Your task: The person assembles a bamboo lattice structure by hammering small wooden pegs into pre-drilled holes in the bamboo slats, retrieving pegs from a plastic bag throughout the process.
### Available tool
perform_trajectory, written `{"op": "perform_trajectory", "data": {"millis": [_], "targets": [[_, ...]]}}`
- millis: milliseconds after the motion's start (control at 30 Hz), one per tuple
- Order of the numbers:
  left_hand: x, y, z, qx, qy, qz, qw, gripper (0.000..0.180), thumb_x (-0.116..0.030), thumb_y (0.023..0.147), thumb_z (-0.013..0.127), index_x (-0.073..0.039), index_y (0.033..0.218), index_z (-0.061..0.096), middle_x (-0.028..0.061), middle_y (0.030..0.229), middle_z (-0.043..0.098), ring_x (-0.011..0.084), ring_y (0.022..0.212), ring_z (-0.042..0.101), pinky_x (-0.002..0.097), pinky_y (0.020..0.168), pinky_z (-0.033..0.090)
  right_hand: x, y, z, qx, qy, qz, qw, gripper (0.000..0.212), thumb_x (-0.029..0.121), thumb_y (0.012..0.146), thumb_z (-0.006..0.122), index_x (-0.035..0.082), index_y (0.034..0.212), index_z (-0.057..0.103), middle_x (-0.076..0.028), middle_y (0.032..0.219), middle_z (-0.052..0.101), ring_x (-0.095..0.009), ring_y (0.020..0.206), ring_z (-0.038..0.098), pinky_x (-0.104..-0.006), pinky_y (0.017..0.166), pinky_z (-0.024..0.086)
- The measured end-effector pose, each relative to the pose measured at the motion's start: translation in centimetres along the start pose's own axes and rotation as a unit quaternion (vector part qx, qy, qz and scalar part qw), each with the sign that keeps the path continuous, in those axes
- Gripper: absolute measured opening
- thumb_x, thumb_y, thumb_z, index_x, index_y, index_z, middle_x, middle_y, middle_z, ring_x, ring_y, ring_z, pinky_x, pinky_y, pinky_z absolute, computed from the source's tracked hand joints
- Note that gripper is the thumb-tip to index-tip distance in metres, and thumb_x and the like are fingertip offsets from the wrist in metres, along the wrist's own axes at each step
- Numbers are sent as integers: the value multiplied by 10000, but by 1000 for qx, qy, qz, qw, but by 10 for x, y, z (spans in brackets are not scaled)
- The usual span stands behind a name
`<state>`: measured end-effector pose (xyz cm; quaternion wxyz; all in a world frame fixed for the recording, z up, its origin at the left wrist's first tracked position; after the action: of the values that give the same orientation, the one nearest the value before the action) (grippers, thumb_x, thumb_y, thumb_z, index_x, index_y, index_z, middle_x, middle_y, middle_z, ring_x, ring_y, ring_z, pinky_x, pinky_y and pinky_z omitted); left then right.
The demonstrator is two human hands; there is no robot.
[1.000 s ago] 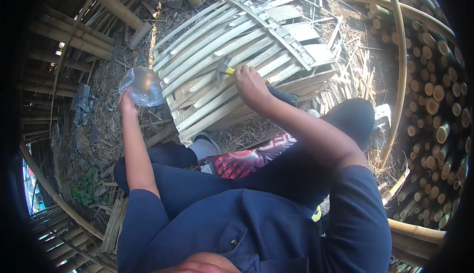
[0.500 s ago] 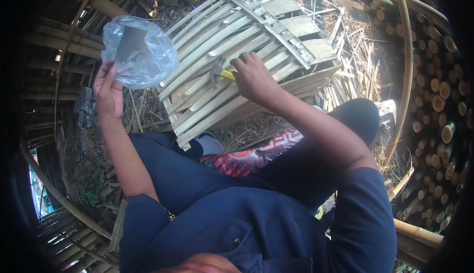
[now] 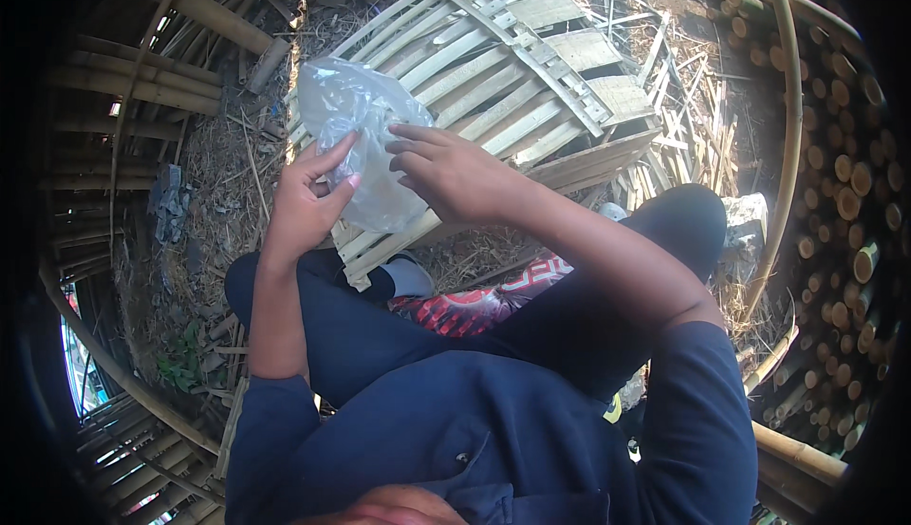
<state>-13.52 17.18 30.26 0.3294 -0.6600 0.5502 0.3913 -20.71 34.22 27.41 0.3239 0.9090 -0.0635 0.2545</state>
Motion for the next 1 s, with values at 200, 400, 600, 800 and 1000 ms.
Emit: {"op": "perform_trajectory", "data": {"millis": [200,400,600,800,1000], "targets": [[-9,-1,-38,-154,292,-67,942,506,-41,865,753,4,1360,657,211,1230,681,292,1120,697,368,904,556,-55,-2,18,312,-157,379,857,239,213,970,654,-16,914,695,-249,1027,711,-345,1114,664,-492,951,514],[-12,0,-32,-107,319,42,941,612,22,791,718,-105,1388,666,190,1112,647,387,1059,655,432,934,515,-20,44,11,-12,-78,74,994,106,15,901,637,-31,984,682,-198,951,703,-387,958,673,-466,892,534],[-20,-1,-20,-65,293,34,953,761,110,749,598,-100,1480,582,223,1186,602,412,1135,625,443,980,497,-67,69,60,84,47,177,980,299,204,1062,552,-2,1257,645,-236,1108,734,-432,1000,711,-492,877,557],[-6,-6,-42,-98,304,7,947,792,114,747,563,-46,1521,517,251,1290,564,431,1198,605,414,1017,489,-67,55,92,236,-95,279,926,578,487,1075,465,-27,1112,728,-289,1325,626,-418,1066,699,-515,924,539],[5,-10,-41,-72,291,-8,954,788,93,744,561,-22,1522,506,262,1289,553,439,1203,595,419,1023,485,-71,58,80,192,-144,374,896,344,355,976,628,47,976,782,-247,1167,664,-368,1007,707,-457,868,559]]}}
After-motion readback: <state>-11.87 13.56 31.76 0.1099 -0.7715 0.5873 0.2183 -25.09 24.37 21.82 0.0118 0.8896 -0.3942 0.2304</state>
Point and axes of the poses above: each hand's wrist, its own y-axis towards the middle knuckle, its own z-axis out of the palm, x = y × z, the point moved 7 cm from there along y, towards the middle knuckle
